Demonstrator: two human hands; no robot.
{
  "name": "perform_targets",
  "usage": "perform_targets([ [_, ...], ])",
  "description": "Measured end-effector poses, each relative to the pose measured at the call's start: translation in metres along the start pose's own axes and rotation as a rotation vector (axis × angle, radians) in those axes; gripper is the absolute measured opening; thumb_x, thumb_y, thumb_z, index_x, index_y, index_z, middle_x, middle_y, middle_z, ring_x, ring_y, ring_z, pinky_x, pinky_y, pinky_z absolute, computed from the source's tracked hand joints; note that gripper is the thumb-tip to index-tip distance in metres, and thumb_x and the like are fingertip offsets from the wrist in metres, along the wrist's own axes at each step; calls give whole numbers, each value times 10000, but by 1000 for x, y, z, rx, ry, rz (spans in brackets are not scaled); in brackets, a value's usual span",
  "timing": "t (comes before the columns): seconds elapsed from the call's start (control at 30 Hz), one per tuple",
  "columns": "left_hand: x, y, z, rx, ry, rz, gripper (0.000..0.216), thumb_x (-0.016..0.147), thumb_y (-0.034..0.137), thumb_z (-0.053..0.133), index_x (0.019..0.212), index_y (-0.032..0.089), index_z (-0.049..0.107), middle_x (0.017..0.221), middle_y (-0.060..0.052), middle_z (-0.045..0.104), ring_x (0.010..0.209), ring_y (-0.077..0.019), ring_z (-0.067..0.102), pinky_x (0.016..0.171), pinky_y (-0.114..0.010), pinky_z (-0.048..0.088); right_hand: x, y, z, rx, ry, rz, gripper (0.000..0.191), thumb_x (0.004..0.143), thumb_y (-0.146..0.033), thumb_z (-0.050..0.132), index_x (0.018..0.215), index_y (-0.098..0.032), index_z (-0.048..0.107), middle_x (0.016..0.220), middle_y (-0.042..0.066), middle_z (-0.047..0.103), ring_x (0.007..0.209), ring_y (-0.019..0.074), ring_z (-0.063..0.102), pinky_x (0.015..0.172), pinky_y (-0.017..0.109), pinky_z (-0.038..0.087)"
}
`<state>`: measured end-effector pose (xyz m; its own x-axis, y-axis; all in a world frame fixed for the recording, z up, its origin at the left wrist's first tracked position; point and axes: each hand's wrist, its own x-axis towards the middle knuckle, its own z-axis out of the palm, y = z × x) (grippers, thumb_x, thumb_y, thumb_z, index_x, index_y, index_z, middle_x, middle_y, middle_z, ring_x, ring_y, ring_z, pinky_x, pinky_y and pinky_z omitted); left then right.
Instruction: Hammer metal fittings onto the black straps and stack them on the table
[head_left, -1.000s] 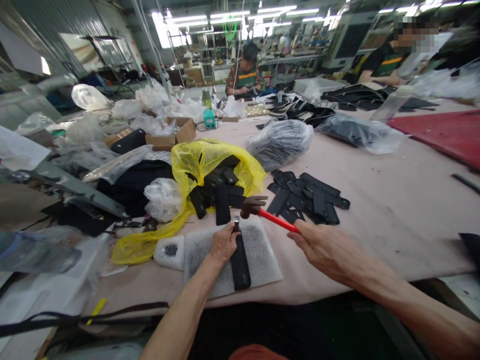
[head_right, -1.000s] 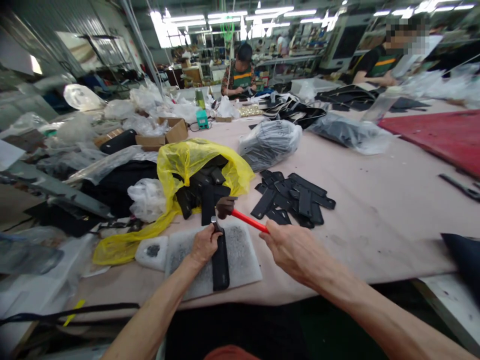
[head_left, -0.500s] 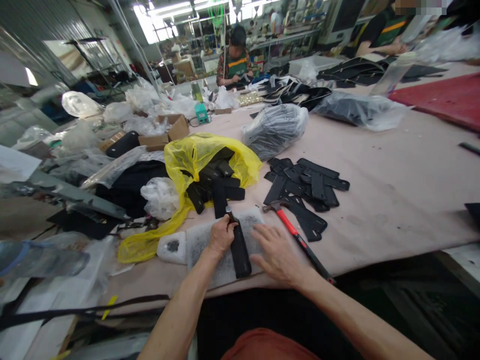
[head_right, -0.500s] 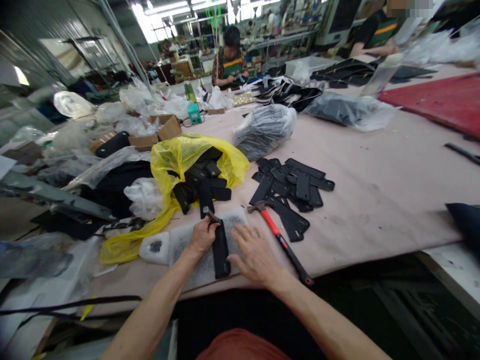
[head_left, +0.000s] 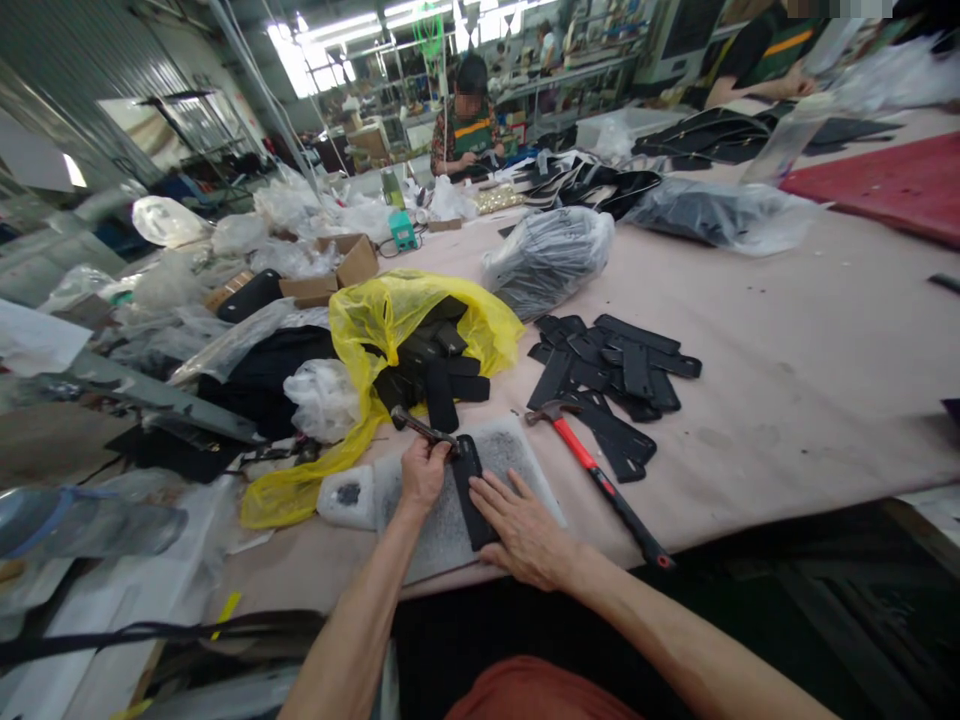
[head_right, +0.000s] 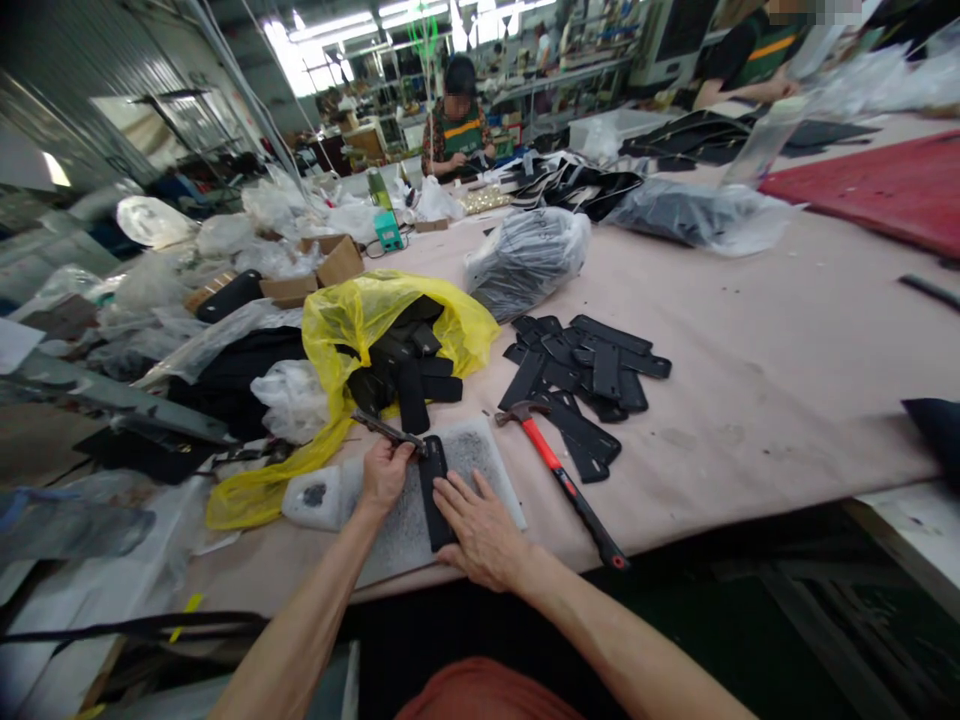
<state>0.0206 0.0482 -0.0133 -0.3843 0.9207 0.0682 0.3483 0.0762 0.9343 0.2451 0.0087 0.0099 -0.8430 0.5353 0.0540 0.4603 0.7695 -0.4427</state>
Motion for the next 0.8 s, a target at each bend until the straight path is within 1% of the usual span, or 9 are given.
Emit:
perform_targets([
  [0.07,-11,4,-5,39,20,30,211,846,327,589,931,162,689,898,-68,747,828,-199,701,769,-310,561,12,6,-1,-11,-5,-28,815,904,-587,496,1532,-127,256,1595,139,244,1488,297,143,1204,542,52],
  [0.17,-23,13,-10,62,29,57,211,855,316,586,964,174,698,956,-74,751,894,-209,703,823,-324,553,42,17,-2,-47,29,-8,780,922,-564,477,1524,-115,266,1588,150,261,1482,300,171,1195,563,52],
  [0.27,-30,18,-13,138,26,80,195,850,286,581,958,179,704,955,-70,752,895,-212,700,829,-326,547,73,29,-6,-66,41,7,742,923,-526,507,1503,-107,310,1579,161,281,1470,312,209,1184,579,85],
  [0.33,-33,18,-13,173,12,79,185,846,263,576,945,178,706,935,-66,755,880,-212,701,823,-326,548,84,35,-8,-47,41,5,760,906,-531,538,1498,-105,319,1576,167,287,1466,310,221,1185,562,114],
  [0.4,-35,14,-12,168,-3,67,182,843,248,571,940,175,707,928,-65,756,882,-212,703,824,-328,552,84,38,-10,-19,57,25,785,885,-533,570,1495,-105,322,1574,174,288,1460,314,235,1182,558,132],
  [0.43,-35,12,-12,157,-8,59,184,845,244,569,944,175,707,933,-64,755,890,-211,703,830,-329,552,80,38,-11,-9,71,43,765,882,-512,581,1488,-114,337,1572,171,296,1456,321,239,1177,568,134],
  [0.53,-35,6,-12,114,-10,38,191,855,252,563,956,175,705,946,-64,751,908,-207,700,849,-329,552,67,37,-12,5,116,101,586,902,-366,573,1431,-157,435,1542,140,368,1442,338,257,1157,598,138],
  [0.6,-35,5,-13,90,-23,37,192,861,265,563,953,176,706,948,-63,749,911,-204,698,861,-327,550,61,36,-13,24,135,124,504,904,-285,558,1391,-179,485,1514,120,416,1430,332,281,1149,588,157],
  [0.8,-43,10,-15,91,-100,80,195,854,244,565,952,187,723,986,-55,748,955,-199,689,890,-319,545,62,36,-13,71,152,152,493,878,-256,589,1362,-197,519,1497,112,435,1416,320,300,1145,558,165],
])
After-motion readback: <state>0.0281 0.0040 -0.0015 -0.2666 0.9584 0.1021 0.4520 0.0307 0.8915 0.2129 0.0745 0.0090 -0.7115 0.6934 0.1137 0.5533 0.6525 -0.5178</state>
